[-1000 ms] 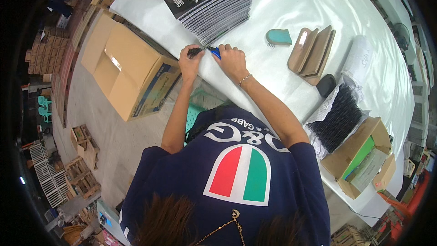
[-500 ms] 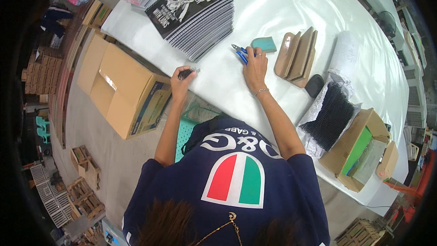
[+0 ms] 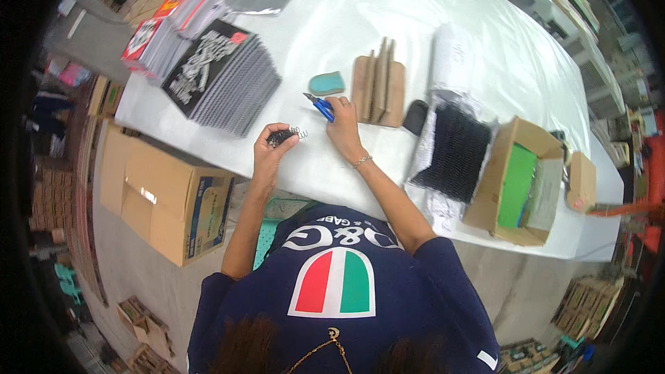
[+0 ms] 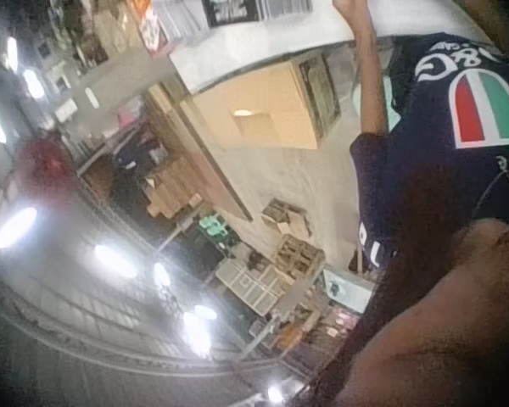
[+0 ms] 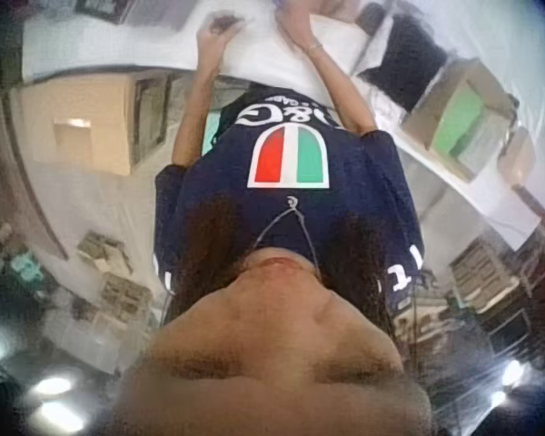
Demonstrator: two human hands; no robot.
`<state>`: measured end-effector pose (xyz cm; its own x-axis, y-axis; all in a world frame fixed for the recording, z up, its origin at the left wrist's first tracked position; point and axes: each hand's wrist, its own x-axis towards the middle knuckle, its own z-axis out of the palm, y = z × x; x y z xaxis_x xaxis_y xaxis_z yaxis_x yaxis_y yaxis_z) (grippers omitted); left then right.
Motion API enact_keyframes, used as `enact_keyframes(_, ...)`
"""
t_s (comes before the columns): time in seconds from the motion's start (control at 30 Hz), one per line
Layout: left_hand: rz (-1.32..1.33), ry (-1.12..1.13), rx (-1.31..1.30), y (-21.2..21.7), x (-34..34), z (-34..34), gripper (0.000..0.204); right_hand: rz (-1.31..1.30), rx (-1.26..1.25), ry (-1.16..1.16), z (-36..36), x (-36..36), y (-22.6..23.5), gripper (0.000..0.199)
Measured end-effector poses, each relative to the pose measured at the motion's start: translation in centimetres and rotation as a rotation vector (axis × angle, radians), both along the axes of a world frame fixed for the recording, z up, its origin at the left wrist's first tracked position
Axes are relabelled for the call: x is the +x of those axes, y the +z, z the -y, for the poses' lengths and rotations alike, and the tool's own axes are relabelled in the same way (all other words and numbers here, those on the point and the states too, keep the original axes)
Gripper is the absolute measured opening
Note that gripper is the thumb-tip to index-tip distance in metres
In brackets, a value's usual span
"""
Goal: The person trims excess wire from the spirals of a stack of notebooks using a pair of pliers, handling the stack and then moving to the next set.
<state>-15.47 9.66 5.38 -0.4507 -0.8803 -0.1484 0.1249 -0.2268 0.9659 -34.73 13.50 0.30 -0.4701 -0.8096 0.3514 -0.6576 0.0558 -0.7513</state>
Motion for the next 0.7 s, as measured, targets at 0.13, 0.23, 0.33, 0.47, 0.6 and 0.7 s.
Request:
enact_keyframes(0.13, -0.109, -0.161, 0.039, 2.9, -5.5, -2.2, 0.031, 0.171, -0.146, -0.192, -5.9, -3.0, 6.8, 0.034)
enact_keyframes(0.23, -0.149, -0.336, -0.043, 5.7, -10.4, -4.9, 0.032, 0.217, -0.207, -0.381, -11.9, -6.0, 12.8, 0.029)
enact_keyframes(0.33, -0.166, -0.538, -0.116, 8.0, -16.0, -8.5, 0.031, 0.234, -0.275, -0.587, -19.4, -9.7, 17.2, 0.026)
enact_keyframes(0.47, -0.295, -0.826, -0.180, 10.9, -24.1, -15.4, 0.029, 0.078, -0.345, -0.862, -30.6, -15.3, 17.6, 0.028)
enact_keyframes(0.6, -0.238, -0.921, -0.398, 12.3, -29.3, -21.4, 0.027, 0.106, -0.165, -1.034, -39.1, -17.6, 16.0, 0.033)
enact_keyframes(0.7, -0.274, -0.967, -0.724, 10.2, -33.0, -24.5, 0.030, 0.084, -0.239, -1.070, -43.8, -18.5, 14.0, 0.035)
